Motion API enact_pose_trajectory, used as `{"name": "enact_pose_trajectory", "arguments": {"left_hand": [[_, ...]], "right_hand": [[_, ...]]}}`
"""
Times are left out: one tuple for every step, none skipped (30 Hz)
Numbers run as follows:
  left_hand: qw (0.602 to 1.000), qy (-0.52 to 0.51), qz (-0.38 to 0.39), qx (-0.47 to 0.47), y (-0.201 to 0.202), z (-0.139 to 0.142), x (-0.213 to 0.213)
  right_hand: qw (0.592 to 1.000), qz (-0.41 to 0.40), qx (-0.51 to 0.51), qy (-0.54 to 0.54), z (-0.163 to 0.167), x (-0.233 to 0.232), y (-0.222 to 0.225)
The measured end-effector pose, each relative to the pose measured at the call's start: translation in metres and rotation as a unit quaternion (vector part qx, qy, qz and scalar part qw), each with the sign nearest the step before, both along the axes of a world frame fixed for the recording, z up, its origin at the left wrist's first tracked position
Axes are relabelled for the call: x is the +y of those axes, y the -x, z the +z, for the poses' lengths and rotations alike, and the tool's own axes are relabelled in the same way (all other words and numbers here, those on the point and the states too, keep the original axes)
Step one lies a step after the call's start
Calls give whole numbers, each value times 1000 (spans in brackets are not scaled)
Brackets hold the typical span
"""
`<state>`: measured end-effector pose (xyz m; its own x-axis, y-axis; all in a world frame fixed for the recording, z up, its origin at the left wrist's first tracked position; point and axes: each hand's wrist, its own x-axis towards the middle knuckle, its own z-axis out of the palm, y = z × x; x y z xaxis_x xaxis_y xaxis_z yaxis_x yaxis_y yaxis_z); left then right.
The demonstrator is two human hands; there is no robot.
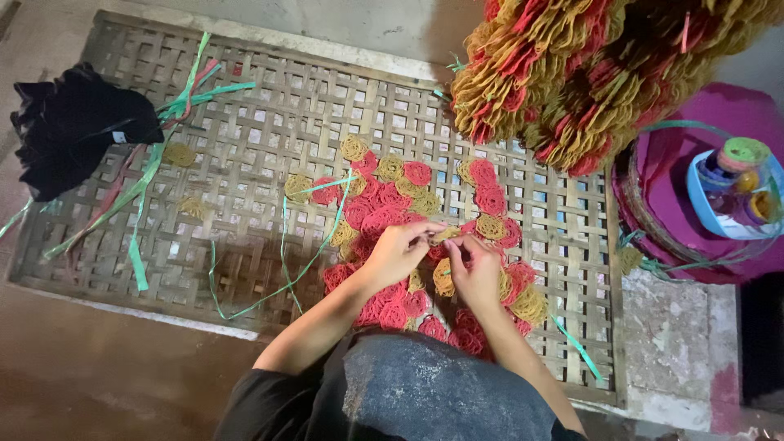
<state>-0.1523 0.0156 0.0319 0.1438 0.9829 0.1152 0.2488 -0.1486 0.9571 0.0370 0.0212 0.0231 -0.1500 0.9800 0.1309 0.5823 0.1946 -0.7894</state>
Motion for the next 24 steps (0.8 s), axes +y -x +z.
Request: {"name": "enact_pose_trajectory", "arguments": {"left_hand": [[998,-48,-14,-38,0,-1,0],[997,-73,-8,-17,0,-1,0],[995,-96,-1,5,0,0,-1],[992,-120,7,27,-1,2,-2],[992,-113,13,45,-1,5,-4],[992,-106,20,63,-3,9,-6],[991,-99,26,81,-4,14,-8],[990,-101,26,99,-4,21,-11],[988,-103,26,116,-3,27,-13],[985,-105,26,134,-3,34,-15],[982,-128,21,137,-2,41,-16],[978,-151,16,140,-1,47,-17],[975,-173,11,142,-1,53,-18],[972,-184,9,145,-2,57,-18],[969,-196,7,149,-4,59,-19],[966,-208,5,153,-7,60,-18],[971,-188,-8,148,-9,58,-17],[975,-169,-20,143,-11,54,-14],[978,-150,-32,138,-13,48,-11],[982,-137,-27,128,-11,41,-4],[985,-123,-20,117,-7,31,9],[988,-108,-13,107,-1,21,24],[982,-114,38,149,8,10,44],[971,-118,88,190,19,-1,64]], "right_hand": [[999,11,15,-29,-1,-1,-1],[998,23,29,-58,-2,-1,-1],[995,35,44,-86,-3,-3,-2],[997,22,50,-47,-4,-4,-3],[998,10,56,-8,-5,-5,-2],[998,-2,61,31,-5,-6,-3],[998,15,62,11,-3,-7,-4],[997,33,64,-8,-1,-8,-7],[996,50,66,-27,2,-9,-8],[996,26,70,-49,5,-10,-9],[995,3,75,-72,9,-11,-12],[992,-21,80,-95,13,-12,-14],[990,2,55,-127,17,-12,-17],[987,25,29,-157,21,-13,-21],[981,47,4,-187,22,-14,-23],[982,67,-3,-176,22,-14,-22],[982,88,-10,-164,20,-16,-19],[982,108,-17,-153,17,-16,-18],[987,102,29,-118,14,-17,-18],[989,97,75,-84,10,-18,-18],[987,94,119,-49,7,-18,-18],[986,95,131,-28,4,-19,-20],[985,94,143,-7,1,-20,-22],[983,92,155,14,-2,-21,-23]]}}
